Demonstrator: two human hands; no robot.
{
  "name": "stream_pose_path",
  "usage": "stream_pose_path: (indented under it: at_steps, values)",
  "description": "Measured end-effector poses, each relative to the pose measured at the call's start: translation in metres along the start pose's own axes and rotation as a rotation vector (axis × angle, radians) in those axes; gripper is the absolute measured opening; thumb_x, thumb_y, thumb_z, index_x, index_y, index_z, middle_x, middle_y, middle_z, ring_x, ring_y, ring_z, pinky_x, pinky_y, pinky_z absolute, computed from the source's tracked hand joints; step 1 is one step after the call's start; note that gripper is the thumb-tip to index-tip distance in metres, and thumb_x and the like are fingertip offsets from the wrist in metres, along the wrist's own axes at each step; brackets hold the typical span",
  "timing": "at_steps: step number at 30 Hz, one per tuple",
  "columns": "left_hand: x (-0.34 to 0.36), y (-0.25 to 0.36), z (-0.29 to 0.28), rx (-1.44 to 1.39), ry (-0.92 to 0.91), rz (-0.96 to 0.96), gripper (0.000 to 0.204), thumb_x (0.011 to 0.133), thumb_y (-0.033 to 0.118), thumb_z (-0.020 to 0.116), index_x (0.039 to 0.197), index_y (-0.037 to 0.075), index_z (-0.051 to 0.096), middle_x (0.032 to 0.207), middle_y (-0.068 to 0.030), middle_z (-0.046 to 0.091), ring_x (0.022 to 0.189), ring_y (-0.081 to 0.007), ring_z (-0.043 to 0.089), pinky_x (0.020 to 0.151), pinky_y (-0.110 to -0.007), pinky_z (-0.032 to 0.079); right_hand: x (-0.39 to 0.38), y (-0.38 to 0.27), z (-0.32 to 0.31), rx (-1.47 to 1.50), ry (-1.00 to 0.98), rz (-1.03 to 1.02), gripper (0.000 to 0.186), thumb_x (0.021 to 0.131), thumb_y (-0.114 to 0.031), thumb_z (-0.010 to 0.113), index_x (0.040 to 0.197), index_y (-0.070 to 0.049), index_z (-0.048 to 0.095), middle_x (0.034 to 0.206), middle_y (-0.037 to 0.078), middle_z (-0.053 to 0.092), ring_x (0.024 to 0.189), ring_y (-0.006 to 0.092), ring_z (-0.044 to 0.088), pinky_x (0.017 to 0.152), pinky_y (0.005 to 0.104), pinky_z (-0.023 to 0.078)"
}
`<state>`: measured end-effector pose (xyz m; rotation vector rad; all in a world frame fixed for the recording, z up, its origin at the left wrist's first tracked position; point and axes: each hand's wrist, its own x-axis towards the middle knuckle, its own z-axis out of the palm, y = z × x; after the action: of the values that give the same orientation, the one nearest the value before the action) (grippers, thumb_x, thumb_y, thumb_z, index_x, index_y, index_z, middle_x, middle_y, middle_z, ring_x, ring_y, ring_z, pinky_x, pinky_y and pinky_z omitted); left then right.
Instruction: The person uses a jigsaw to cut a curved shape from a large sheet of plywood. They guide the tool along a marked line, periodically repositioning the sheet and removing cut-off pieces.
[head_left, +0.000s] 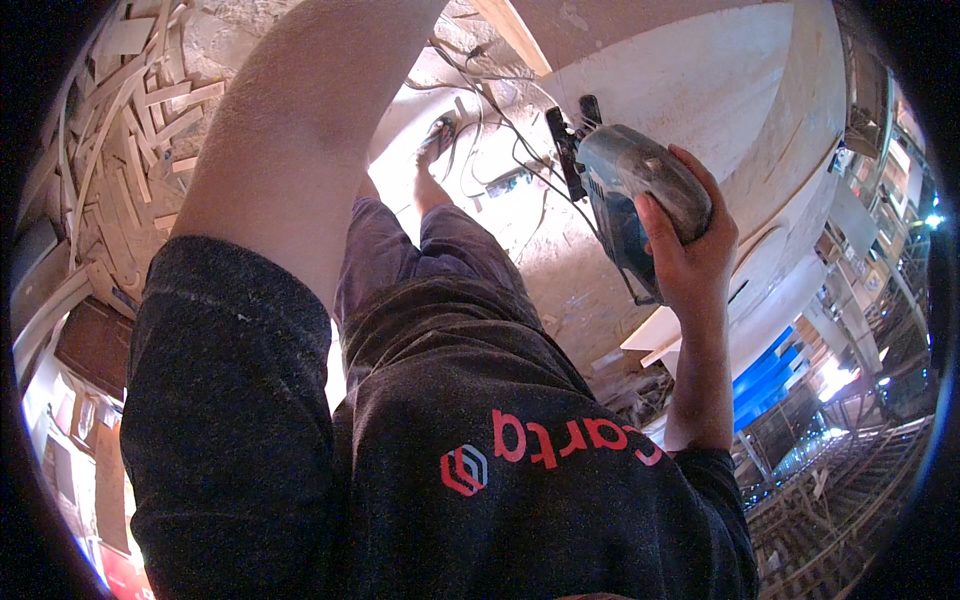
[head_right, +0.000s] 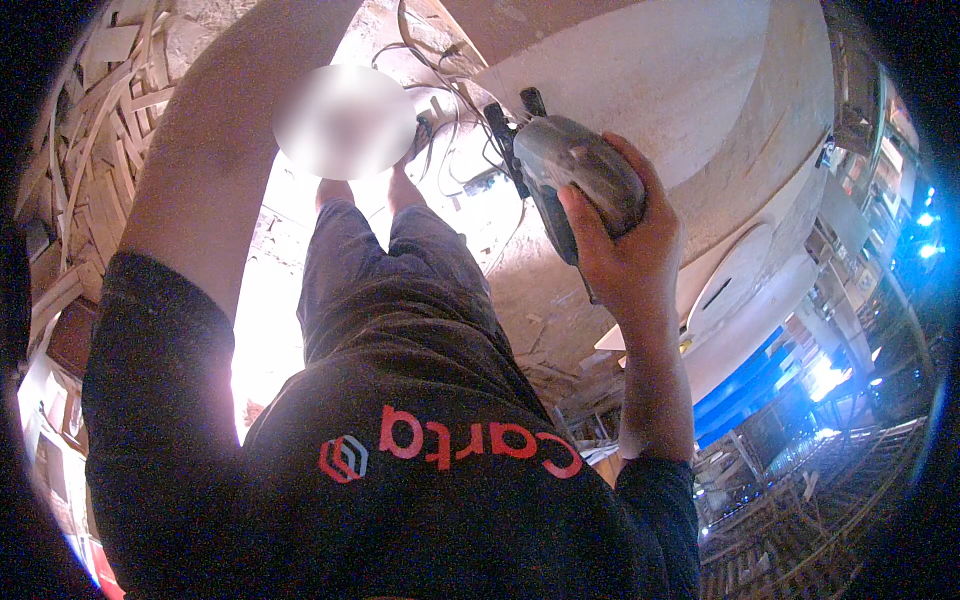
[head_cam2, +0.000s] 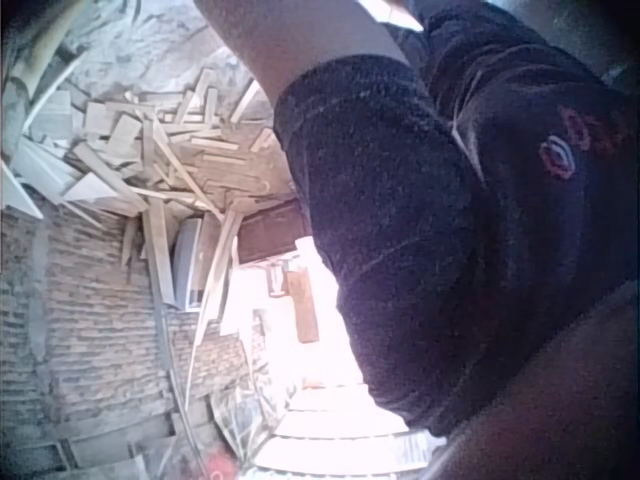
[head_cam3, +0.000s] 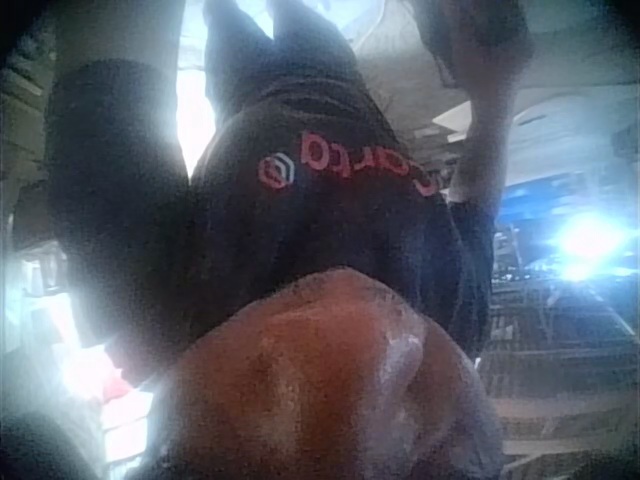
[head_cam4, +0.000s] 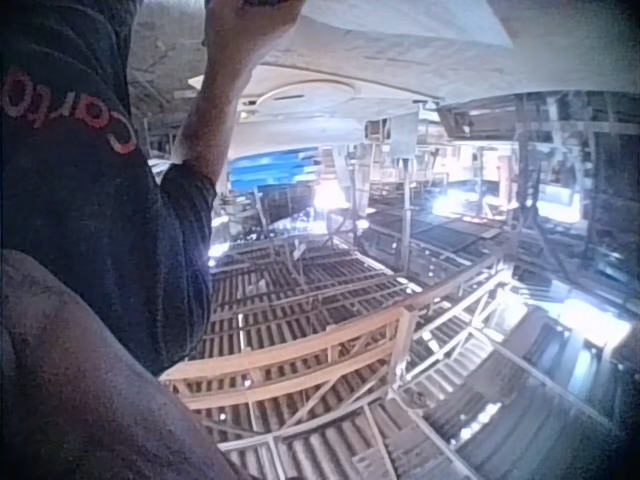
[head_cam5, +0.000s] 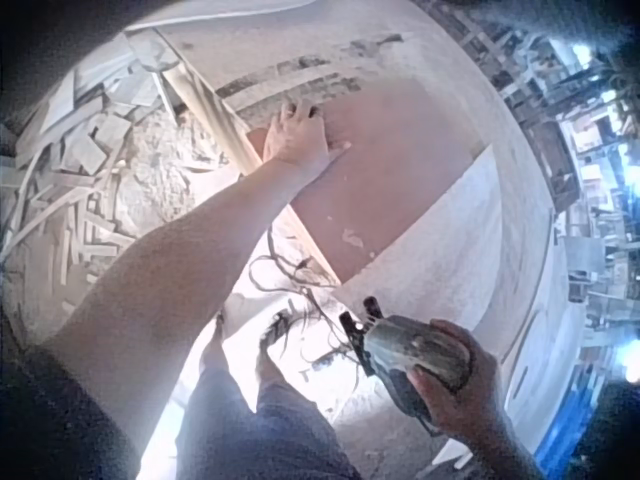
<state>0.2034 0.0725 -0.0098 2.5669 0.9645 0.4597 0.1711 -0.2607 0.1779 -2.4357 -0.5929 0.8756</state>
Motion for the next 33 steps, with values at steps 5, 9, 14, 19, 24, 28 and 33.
stream_pose_path:
  at_steps: [5, 9, 14, 19, 24, 28, 33]
  values:
    - [0.001, 0.0, 0.002, 0.005, 0.009, 0.0, 0.073, 0.088, 0.057, 0.072, 0.134, 0.001, 0.063, 0.147, -0.0168, 0.051, 0.143, -0.0424, 0.04, 0.116, -0.051, 0.037, 0.002, 0.008, 0.001, -0.05, 0.005, -0.09, 0.054, 0.093, -0.019, 0.076, 0.142, -0.002, 0.059, 0.11, 0.011, 0.072, 0.071, 0.0073, 0.061, 0.058, 0.0209, 0.05]
    - [0.001, -0.001, 0.004, 0.016, 0.035, 0.004, 0.073, 0.087, 0.057, 0.072, 0.133, 0.001, 0.063, 0.146, -0.0172, 0.052, 0.142, -0.0422, 0.041, 0.116, -0.051, 0.037, 0.003, 0.006, 0.003, -0.047, 0.009, -0.093, 0.054, 0.093, -0.017, 0.076, 0.141, -0.001, 0.059, 0.11, 0.012, 0.072, 0.077, 0.0091, 0.063, 0.065, 0.0232, 0.053]
    - [0.001, 0.002, -0.002, 0.004, -0.019, 0.0, 0.074, 0.088, 0.057, 0.072, 0.134, 0.001, 0.062, 0.146, -0.0178, 0.051, 0.143, -0.0426, 0.04, 0.116, -0.051, 0.036, 0.002, -0.004, 0.003, 0.017, 0.006, -0.028, 0.054, 0.089, -0.016, 0.08, 0.136, 0.001, 0.06, 0.117, 0.019, 0.073, 0.108, 0.0248, 0.071, 0.095, 0.0363, 0.056]
    - [0.0, -0.001, 0.001, 0.014, -0.006, -0.009, 0.073, 0.089, 0.057, 0.071, 0.135, 0.0, 0.062, 0.149, -0.0183, 0.049, 0.145, -0.0425, 0.038, 0.117, -0.051, 0.035, 0.004, -0.004, 0.003, -0.012, 0.0, -0.046, 0.054, 0.088, -0.016, 0.081, 0.136, 0.001, 0.06, 0.116, 0.019, 0.073, 0.108, 0.0248, 0.071, 0.094, 0.0365, 0.056]
    - [0.002, 0.001, -0.001, 0.003, -0.007, -0.013, 0.072, 0.089, 0.056, 0.07, 0.134, 0.001, 0.063, 0.15, -0.0187, 0.049, 0.146, -0.0425, 0.037, 0.118, -0.051, 0.034, 0.004, -0.005, 0.004, -0.013, 0.012, -0.072, 0.055, 0.088, -0.015, 0.081, 0.136, 0.0, 0.06, 0.117, 0.02, 0.073, 0.109, 0.0249, 0.071, 0.096, 0.0368, 0.055]
    - [0.0, -0.001, 0.003, 0.002, 0.011, -0.006, 0.071, 0.089, 0.056, 0.071, 0.133, 0.001, 0.063, 0.149, -0.0181, 0.05, 0.144, -0.0419, 0.039, 0.117, -0.051, 0.035, 0.005, -0.007, 0.005, 0.012, -0.004, -0.005, 0.055, 0.088, -0.015, 0.081, 0.137, 0.001, 0.06, 0.117, 0.019, 0.073, 0.109, 0.0249, 0.07, 0.097, 0.0368, 0.055]
    - [0.0, -0.001, 0.003, 0.005, 0.037, 0.007, 0.071, 0.087, 0.056, 0.072, 0.131, 0.002, 0.065, 0.147, -0.0174, 0.051, 0.143, -0.0406, 0.04, 0.115, -0.05, 0.037, 0.007, -0.009, 0.003, 0.044, -0.015, 0.003, 0.054, 0.089, -0.015, 0.08, 0.137, 0.001, 0.06, 0.117, 0.019, 0.073, 0.109, 0.0244, 0.07, 0.096, 0.0363, 0.054]
